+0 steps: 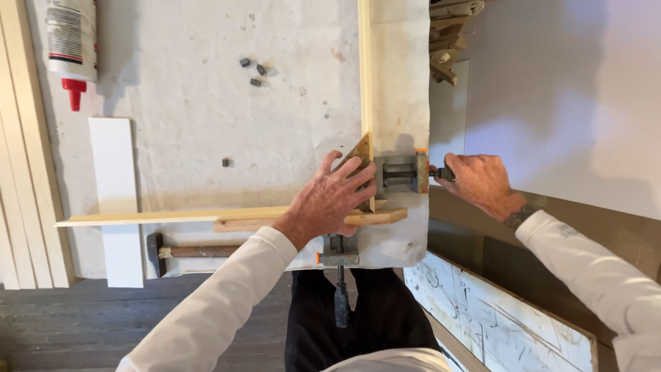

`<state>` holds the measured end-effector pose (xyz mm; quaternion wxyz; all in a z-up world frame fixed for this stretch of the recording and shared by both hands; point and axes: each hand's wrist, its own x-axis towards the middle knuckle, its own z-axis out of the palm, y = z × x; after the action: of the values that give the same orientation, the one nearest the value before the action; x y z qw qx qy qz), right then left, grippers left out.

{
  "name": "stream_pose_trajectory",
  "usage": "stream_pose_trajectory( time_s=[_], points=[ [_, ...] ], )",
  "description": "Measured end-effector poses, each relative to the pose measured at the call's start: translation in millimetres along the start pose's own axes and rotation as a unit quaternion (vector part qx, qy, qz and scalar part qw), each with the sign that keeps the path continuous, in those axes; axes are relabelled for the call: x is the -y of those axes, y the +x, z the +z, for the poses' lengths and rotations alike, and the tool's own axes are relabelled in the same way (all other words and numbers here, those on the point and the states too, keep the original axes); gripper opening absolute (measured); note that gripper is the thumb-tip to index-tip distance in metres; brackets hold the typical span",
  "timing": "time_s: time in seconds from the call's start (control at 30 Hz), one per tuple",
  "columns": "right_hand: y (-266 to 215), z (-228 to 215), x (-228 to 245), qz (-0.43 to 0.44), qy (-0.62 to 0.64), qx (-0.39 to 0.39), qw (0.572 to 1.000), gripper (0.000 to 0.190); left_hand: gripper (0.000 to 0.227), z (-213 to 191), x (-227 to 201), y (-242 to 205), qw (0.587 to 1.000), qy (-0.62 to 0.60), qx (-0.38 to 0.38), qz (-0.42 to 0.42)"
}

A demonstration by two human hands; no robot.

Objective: The person applies wood glue to a small wooden piece and then assembles a rectangular wooden frame on a workbench. They use clamps and a square to secure and align the corners, and tap the joints with a hammer to ensure a tight fit.

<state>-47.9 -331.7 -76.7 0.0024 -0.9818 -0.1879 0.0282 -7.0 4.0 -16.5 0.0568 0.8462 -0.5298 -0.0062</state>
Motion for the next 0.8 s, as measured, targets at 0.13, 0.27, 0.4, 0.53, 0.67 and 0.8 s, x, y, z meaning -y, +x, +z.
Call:
stream_pose_trajectory(
  time_s=[0.13,0.27,0.4,0.53,0.67,0.8],
  points=[
    [22.7,-4.3,-8.2,0.046,0.051,0.220,0.973,0.026,0.087,-0.7,1.4,1.2,1.000,-0.001,0.005,-0.003],
    [38.9,-0.8,-24.3,0.098,0.201,0.372,0.901,0.042,0.088,0.2,1.0,0.9,1.000,-0.001,0.012,-0.002],
    [42.0,-29.9,-2.9,0.087,0.142,0.335,0.928,0.028,0.085,-1.2,0.0,0.1,1.000,-0.004,0.020,-0.002],
    [41.6,-19.0,-10.7,0.094,0.161,0.356,0.916,0.030,0.085,-3.2,0.2,0.4,0.999,0.004,0.041,-0.008],
    [40.2,-3.3,-19.0,0.101,0.185,0.386,0.898,0.036,0.085,-3.7,-0.5,0.1,0.998,0.000,0.056,-0.013],
    [47.6,-3.4,-21.0,0.120,0.225,0.449,0.856,0.026,0.087,-1.3,-1.3,-1.4,0.999,-0.001,0.042,-0.014]
  ],
)
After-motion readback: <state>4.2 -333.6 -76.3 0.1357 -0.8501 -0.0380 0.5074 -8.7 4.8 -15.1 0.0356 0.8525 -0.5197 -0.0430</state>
